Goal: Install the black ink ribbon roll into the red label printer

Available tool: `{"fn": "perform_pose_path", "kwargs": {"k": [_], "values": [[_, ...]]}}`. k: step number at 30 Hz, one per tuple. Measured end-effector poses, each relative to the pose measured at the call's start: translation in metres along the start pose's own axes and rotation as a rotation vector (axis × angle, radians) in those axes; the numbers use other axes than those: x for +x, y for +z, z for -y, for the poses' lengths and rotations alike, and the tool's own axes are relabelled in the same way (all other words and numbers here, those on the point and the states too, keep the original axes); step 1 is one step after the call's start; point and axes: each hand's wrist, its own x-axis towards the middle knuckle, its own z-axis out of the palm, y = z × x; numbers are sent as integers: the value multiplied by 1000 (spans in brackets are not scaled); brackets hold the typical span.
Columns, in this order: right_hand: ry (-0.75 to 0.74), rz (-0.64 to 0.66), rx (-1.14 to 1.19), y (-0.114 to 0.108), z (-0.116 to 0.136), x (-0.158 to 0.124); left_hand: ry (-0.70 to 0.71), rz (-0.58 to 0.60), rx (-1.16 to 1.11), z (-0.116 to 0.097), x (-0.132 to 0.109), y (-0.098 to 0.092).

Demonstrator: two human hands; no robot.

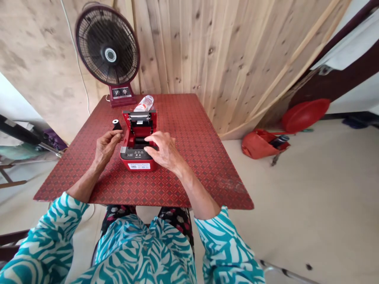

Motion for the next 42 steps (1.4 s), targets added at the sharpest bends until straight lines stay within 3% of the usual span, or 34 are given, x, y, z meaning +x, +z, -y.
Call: {"fn": "perform_pose_path", "kwargs": {"k": [3, 7, 15, 19, 23, 26, 31, 38, 40, 42], "values": [[66, 222, -220, -9, 10, 13, 9, 19, -54, 9, -3, 3], [98, 314, -349, -10, 14, 28, 46, 31, -9, 16, -5, 1], [-66, 293, -452, 2, 5, 34, 344, 126, 271, 6, -11, -5], [-91, 274, -439, 7, 0, 34, 471, 291, 376, -10, -6, -12], [-75, 247, -432, 9, 0, 33, 513, 502, 454, -21, 2, -13], [-46, 234, -440, 10, 2, 32, 526, 574, 479, -21, 5, -8], [-15, 219, -400, 9, 8, 30, 393, 556, 399, -18, 5, -3], [-109, 150, -463, 13, 8, 29, 340, 498, 290, -21, 1, 0], [-140, 113, -493, 16, 5, 30, 316, 421, 226, -19, 1, 0], [-179, 79, -510, 18, 4, 28, 283, 272, 142, -18, 1, 0]]}}
